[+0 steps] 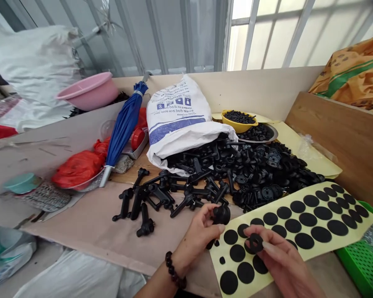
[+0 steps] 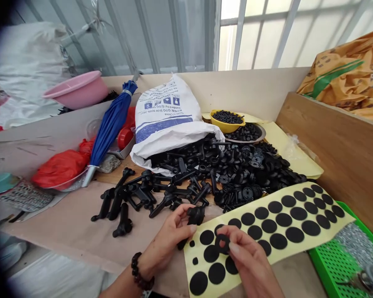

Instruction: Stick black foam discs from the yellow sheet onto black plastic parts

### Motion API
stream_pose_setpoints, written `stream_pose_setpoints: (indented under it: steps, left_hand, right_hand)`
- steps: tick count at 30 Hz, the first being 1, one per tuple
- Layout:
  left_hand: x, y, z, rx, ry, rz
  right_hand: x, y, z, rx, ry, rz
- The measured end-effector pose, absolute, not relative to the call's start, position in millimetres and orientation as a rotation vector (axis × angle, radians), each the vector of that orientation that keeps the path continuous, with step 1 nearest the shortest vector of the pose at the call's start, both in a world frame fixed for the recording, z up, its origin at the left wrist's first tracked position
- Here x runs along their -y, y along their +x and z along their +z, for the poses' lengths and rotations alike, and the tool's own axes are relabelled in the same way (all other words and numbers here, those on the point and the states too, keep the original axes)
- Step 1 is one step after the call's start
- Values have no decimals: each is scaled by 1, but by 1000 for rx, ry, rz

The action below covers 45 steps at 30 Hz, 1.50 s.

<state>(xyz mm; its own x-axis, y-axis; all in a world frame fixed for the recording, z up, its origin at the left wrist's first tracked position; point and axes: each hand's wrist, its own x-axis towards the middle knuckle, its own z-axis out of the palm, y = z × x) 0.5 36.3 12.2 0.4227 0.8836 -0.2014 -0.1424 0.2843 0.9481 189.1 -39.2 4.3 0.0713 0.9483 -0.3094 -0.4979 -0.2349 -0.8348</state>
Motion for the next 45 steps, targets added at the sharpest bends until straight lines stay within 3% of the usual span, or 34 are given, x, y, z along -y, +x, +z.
stream_pose_setpoints:
  steps: [26,45]
  left_hand:
    - [-18,0,14,-960,1145,435]
    - [-17,-5,14,-954,1388,402]
  right_hand:
    - [35,182,7,899,-1213,1504]
    - [34,181,6,974,-1333,1443]
